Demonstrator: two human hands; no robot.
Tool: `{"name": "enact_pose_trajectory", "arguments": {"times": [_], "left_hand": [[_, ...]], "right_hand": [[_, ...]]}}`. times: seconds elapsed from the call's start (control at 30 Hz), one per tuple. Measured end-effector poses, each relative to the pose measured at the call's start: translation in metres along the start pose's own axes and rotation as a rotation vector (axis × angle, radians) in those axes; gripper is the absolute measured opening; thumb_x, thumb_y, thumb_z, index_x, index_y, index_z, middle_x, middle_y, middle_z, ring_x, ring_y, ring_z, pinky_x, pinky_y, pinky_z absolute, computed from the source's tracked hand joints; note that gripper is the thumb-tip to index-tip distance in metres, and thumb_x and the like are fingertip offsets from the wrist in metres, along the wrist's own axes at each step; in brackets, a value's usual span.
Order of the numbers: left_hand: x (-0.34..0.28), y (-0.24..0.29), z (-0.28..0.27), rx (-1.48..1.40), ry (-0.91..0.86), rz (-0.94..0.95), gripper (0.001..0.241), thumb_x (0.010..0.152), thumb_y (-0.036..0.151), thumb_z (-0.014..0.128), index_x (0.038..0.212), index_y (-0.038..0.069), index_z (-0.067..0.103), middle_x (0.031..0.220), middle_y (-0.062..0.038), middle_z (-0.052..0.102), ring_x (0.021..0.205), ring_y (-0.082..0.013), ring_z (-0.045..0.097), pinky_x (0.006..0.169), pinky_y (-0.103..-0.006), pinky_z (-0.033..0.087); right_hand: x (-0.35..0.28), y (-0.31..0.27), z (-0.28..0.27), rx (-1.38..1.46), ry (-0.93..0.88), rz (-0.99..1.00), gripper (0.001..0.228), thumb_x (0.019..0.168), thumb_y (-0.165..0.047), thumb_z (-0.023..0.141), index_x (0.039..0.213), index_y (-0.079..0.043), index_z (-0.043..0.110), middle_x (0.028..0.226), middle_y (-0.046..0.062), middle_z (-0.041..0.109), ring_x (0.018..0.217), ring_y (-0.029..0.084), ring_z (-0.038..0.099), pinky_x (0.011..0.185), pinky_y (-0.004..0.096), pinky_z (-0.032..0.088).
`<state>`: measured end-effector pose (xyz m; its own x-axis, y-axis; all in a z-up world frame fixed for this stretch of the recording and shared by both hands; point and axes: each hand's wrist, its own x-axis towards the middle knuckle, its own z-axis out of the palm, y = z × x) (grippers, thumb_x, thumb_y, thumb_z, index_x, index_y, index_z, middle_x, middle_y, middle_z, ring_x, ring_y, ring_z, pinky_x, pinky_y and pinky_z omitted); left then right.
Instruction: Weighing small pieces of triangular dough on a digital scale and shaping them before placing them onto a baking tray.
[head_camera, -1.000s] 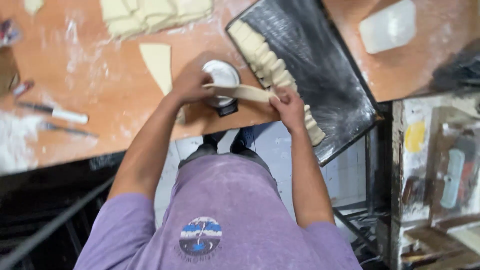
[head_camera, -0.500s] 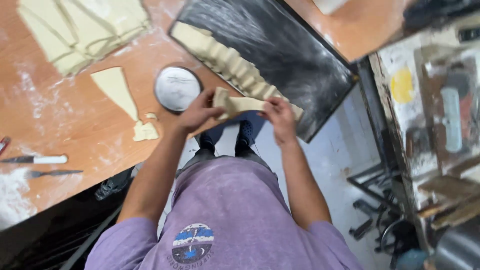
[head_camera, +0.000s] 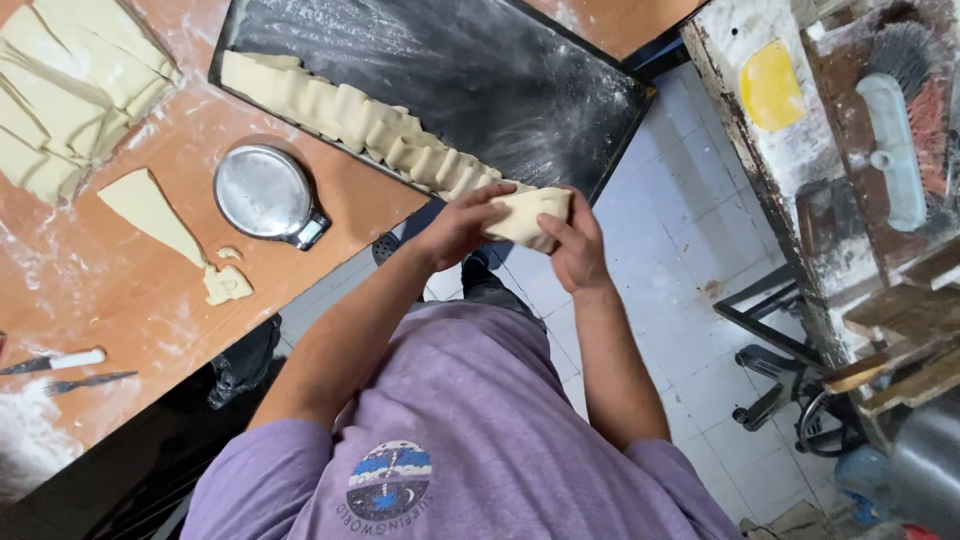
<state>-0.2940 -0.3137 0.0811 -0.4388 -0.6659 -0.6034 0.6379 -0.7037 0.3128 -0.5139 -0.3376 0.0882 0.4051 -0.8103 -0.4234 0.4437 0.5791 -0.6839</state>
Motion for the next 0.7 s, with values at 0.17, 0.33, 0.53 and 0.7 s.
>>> {"name": "enact_pose_trajectory", "arguments": {"times": [0.17,0.33,0.53,0.7], "left_hand": [[0.035,-0.009,-0.007,0.895,0.278,0.360,0.054,0.088,0.016,0.078,0.136,0.005,0.058,0.128,-0.014,0.064,0.118,-0.0305,0.062,0.101,-0.0391,0.050],[0.049,-0.020,-0.022,1.592,0.341,0.624,0.050,0.079,0.010,0.080,0.126,0.007,0.062,0.123,-0.018,0.062,0.118,-0.0403,0.061,0.101,-0.0446,0.050],[-0.010,-0.001,-0.045,1.287,0.407,0.790,0.056,0.079,-0.002,0.071,0.132,0.001,0.055,0.135,-0.021,0.054,0.108,-0.0338,0.066,0.092,-0.0389,0.057],[-0.119,0.008,-0.144,1.083,0.671,0.818,0.039,0.093,0.001,0.066,0.131,0.003,0.057,0.131,-0.016,0.058,0.103,-0.0228,0.071,0.085,-0.0328,0.061]], "right_hand": [[0.021,0.047,-0.061,-0.474,0.219,-0.054,0.053,0.091,-0.005,0.074,0.137,-0.001,0.048,0.125,0.011,0.064,0.114,0.019,0.065,0.097,0.034,0.054],[0.018,0.048,-0.035,-1.082,0.311,-0.067,0.065,0.087,-0.012,0.079,0.142,-0.004,0.045,0.124,0.011,0.062,0.108,0.023,0.066,0.093,0.036,0.054],[0.022,0.054,-0.008,-1.540,0.160,-0.449,0.063,0.079,-0.010,0.086,0.137,-0.013,0.060,0.129,0.016,0.051,0.118,0.035,0.059,0.094,0.041,0.053],[0.051,0.075,-0.002,-1.305,0.114,-0.287,0.054,0.084,-0.014,0.082,0.135,-0.017,0.064,0.130,0.011,0.049,0.116,0.027,0.062,0.096,0.036,0.057]]}}
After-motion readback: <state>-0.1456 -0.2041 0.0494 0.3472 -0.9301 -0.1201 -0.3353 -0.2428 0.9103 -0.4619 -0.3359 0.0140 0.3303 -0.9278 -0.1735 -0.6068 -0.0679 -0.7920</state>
